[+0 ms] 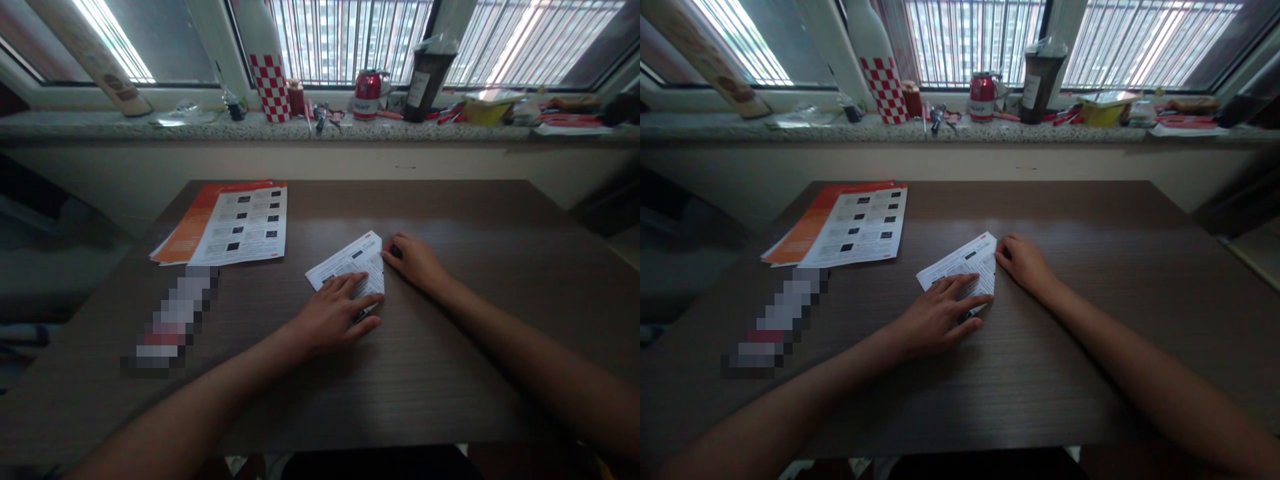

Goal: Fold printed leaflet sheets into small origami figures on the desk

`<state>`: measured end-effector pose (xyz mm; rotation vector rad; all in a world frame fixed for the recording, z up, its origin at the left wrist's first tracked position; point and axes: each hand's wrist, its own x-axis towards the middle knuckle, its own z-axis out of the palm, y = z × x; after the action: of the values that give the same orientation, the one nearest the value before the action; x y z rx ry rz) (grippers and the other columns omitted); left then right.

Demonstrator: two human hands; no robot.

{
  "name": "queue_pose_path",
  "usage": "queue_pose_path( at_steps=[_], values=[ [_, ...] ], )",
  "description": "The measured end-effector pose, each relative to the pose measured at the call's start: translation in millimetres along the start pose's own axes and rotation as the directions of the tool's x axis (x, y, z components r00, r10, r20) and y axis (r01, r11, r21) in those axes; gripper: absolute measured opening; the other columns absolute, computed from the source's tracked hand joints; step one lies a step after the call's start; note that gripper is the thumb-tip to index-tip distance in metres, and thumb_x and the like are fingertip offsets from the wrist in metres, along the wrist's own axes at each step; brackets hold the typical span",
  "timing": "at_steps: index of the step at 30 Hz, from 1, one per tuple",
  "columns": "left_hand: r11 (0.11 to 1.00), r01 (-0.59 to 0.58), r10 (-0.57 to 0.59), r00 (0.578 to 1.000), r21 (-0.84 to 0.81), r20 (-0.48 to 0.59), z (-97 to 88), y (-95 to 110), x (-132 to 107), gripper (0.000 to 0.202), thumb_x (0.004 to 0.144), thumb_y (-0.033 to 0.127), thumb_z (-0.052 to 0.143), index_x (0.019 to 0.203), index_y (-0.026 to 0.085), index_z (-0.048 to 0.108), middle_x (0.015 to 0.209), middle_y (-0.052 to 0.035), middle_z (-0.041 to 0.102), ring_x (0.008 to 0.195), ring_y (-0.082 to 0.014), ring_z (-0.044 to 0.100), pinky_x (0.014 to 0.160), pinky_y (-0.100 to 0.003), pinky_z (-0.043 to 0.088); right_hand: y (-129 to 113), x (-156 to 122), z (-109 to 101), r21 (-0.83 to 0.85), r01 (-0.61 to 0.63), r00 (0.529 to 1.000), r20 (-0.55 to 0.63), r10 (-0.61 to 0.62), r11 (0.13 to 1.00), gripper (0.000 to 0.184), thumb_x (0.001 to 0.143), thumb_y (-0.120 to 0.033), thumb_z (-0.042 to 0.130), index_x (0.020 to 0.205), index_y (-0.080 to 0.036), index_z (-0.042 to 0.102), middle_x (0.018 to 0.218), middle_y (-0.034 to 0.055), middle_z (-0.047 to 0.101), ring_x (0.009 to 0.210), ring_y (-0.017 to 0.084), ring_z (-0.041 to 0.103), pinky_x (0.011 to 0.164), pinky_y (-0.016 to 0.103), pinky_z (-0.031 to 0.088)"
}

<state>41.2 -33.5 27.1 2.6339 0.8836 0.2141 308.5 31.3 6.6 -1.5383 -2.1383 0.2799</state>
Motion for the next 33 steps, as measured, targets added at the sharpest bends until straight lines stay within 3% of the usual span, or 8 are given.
queue_pose_path(
  at_steps=[8,14,21,24,27,33],
  values=[
    [1.0,-0.03,0.03,0.999,0.004,-0.029,3.7,-3.7,-1.3,0.05,0.11,0.06,0.041,0.153,0.038,0.054,0.168,-0.0094,0.037,0.155,-0.0365,0.035,0.124,-0.058,0.034,23.5,40.4,4.0,-0.094,-0.052,0.998,-0.024,0.05,0.994,0.01,0.093,-0.023,0.067,0.083,-0.02,0.069,0.091,0.0099,0.069,0.085,0.025,0.063,0.076,0.036,0.045],
    [0.999,-0.031,0.032,0.999,0.019,-0.025,5.1,-5.4,-1.2,0.051,0.11,0.06,0.042,0.155,0.038,0.053,0.168,-0.0098,0.037,0.154,-0.0353,0.036,0.125,-0.057,0.034,32.8,52.2,5.7,-0.08,-0.069,0.996,-0.06,0.065,0.994,0.01,0.09,-0.024,0.069,0.081,-0.02,0.07,0.089,0.0096,0.069,0.086,0.026,0.063,0.078,0.037,0.046],
    [0.998,-0.048,0.049,0.999,0.027,-0.023,1.3,-7.0,-1.4,0.05,0.112,0.057,0.04,0.156,0.038,0.051,0.167,-0.0075,0.04,0.153,-0.0334,0.038,0.124,-0.054,0.035,24.2,32.2,-3.1,0.006,-0.026,0.998,-0.063,0.027,1.0,0.008,0.092,-0.027,0.07,0.087,-0.02,0.07,0.09,0.0067,0.068,0.082,0.022,0.063,0.075,0.035,0.048],
    [0.999,-0.046,0.046,0.998,-0.003,-0.035,-1.2,-7.6,-0.3,0.052,0.113,0.056,0.038,0.158,0.032,0.048,0.166,-0.0075,0.044,0.152,-0.0299,0.041,0.125,-0.05,0.036,16.7,17.5,-6.6,0.114,0.015,1.0,0.004,-0.015,0.993,0.01,0.093,-0.03,0.07,0.091,-0.021,0.07,0.093,0.0065,0.067,0.082,0.022,0.064,0.075,0.035,0.05],
    [0.999,-0.043,0.041,0.998,-0.027,-0.055,-2.1,-8.0,1.3,0.053,0.114,0.052,0.036,0.157,0.023,0.048,0.163,-0.0087,0.048,0.151,-0.0268,0.043,0.126,-0.045,0.035,11.2,4.4,-8.4,0.12,0.045,0.995,0.083,-0.055,0.992,0.012,0.094,-0.031,0.069,0.089,-0.02,0.069,0.095,0.0075,0.066,0.085,0.023,0.064,0.078,0.037,0.051],
    [1.0,-0.017,0.016,0.999,-0.015,-0.035,-1.8,-7.4,2.0,0.055,0.114,0.051,0.038,0.156,0.017,0.049,0.164,-0.0108,0.047,0.152,-0.0282,0.042,0.126,-0.046,0.034,10.1,-10.4,-9.4,0.161,0.065,0.988,0.131,-0.087,0.985,0.011,0.093,-0.032,0.071,0.089,-0.022,0.071,0.103,0.0088,0.067,0.093,0.025,0.065,0.087,0.041,0.054]
  ],
)
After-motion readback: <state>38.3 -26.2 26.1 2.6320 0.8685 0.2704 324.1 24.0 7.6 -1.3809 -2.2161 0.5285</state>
